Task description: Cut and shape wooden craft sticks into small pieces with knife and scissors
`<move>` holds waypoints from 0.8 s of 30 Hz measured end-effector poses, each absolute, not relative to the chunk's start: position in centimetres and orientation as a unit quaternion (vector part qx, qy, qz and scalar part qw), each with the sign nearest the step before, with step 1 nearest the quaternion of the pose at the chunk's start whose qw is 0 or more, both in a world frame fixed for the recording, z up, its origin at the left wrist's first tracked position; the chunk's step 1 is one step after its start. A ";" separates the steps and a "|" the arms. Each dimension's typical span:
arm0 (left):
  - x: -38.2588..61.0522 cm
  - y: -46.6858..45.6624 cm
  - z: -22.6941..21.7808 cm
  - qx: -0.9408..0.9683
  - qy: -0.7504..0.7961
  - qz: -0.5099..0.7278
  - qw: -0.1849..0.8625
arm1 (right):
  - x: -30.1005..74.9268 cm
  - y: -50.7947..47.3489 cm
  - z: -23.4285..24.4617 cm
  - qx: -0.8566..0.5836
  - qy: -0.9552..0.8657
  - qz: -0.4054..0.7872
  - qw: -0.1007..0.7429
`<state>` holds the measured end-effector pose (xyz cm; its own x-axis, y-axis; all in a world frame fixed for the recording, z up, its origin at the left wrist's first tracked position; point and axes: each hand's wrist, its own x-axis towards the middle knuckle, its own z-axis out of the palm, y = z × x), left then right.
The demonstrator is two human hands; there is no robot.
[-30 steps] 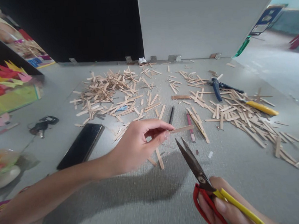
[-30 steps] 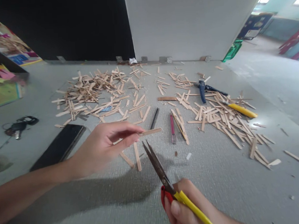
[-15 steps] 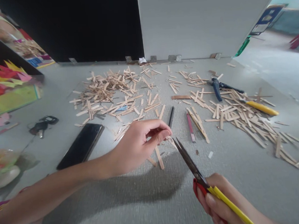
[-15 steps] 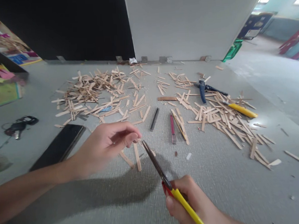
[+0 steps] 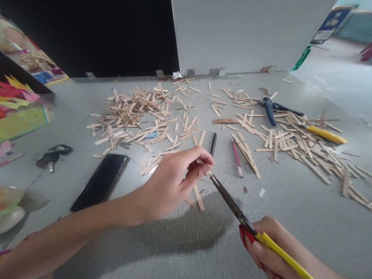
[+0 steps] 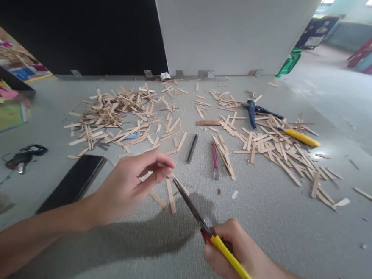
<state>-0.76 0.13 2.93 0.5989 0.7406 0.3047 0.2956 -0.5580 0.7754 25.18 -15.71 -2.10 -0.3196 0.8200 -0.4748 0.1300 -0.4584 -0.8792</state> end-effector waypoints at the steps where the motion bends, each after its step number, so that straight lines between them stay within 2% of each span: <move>1: -0.8 0.1 2.9 0.822 0.319 0.317 0.350 | 25.3 -15.7 -2.1 -0.515 -0.456 0.679 0.258; 10: -0.8 0.1 2.7 0.835 0.312 0.328 0.314 | 24.8 -15.3 -1.8 -0.526 -0.456 0.677 0.240; 24: -0.5 -0.3 2.8 0.776 0.342 0.319 0.423 | 24.1 -14.8 -1.1 -0.508 -0.486 0.677 0.221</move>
